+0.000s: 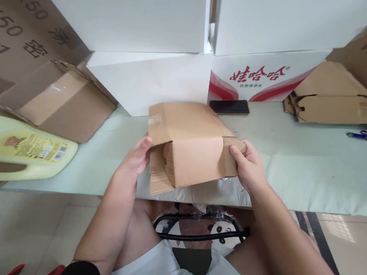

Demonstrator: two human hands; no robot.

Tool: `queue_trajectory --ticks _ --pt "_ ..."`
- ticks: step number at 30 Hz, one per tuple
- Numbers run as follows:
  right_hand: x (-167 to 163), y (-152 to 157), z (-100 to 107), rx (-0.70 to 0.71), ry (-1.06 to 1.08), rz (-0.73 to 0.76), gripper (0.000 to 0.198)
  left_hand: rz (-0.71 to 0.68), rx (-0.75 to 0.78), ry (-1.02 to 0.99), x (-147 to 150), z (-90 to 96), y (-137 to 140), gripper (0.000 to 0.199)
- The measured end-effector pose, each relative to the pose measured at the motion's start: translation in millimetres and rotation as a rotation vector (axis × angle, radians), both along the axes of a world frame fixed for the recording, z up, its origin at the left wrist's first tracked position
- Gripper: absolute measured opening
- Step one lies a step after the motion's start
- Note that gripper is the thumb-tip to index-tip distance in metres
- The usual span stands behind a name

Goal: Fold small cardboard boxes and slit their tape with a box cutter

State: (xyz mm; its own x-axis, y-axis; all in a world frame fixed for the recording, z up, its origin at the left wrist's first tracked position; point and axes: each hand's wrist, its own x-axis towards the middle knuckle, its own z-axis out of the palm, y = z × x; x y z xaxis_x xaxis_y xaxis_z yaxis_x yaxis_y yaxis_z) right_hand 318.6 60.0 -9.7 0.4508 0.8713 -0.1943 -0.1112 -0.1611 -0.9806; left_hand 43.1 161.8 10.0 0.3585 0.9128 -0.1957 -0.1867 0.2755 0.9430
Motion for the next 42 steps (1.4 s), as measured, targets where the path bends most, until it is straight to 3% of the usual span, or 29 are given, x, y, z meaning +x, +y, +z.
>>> queue_trajectory --ticks 3,10,19,26,29,32,35,38,42 --pt "2 -1 -3 -0.002 0.006 -0.020 0.049 -0.046 0.015 0.052 -3 -2.2 -1 0.069" --pt "2 -2 -6 -0.002 -0.073 0.014 0.042 -0.072 -0.070 0.107 -5 2.9 1 0.044" --pt "6 -5 -13 -0.062 -0.204 0.027 0.035 -0.017 -0.330 0.091 -2 7.6 3 0.045" --pt "9 -4 -4 -0.103 -0.093 0.097 0.031 -0.024 -0.273 0.014 -1 10.4 3 0.041" --pt "14 0 -3 -0.051 -0.016 -0.008 0.028 -0.037 -0.283 0.032 -6 12.6 4 0.043" --pt "16 4 -7 -0.097 0.114 -0.099 0.044 -0.069 -0.281 0.050 -12 13.5 4 0.050" --pt "12 4 -8 -0.200 0.258 -0.023 0.057 -0.177 -0.251 0.028 -15 13.3 2 0.055" --pt "6 3 -4 -0.178 0.282 -0.009 0.062 -0.273 -0.186 -0.024 -13 13.1 -2 0.058" --pt "4 3 2 -0.110 0.277 -0.082 0.068 -0.191 -0.133 -0.019 -7 12.5 -4 0.051"
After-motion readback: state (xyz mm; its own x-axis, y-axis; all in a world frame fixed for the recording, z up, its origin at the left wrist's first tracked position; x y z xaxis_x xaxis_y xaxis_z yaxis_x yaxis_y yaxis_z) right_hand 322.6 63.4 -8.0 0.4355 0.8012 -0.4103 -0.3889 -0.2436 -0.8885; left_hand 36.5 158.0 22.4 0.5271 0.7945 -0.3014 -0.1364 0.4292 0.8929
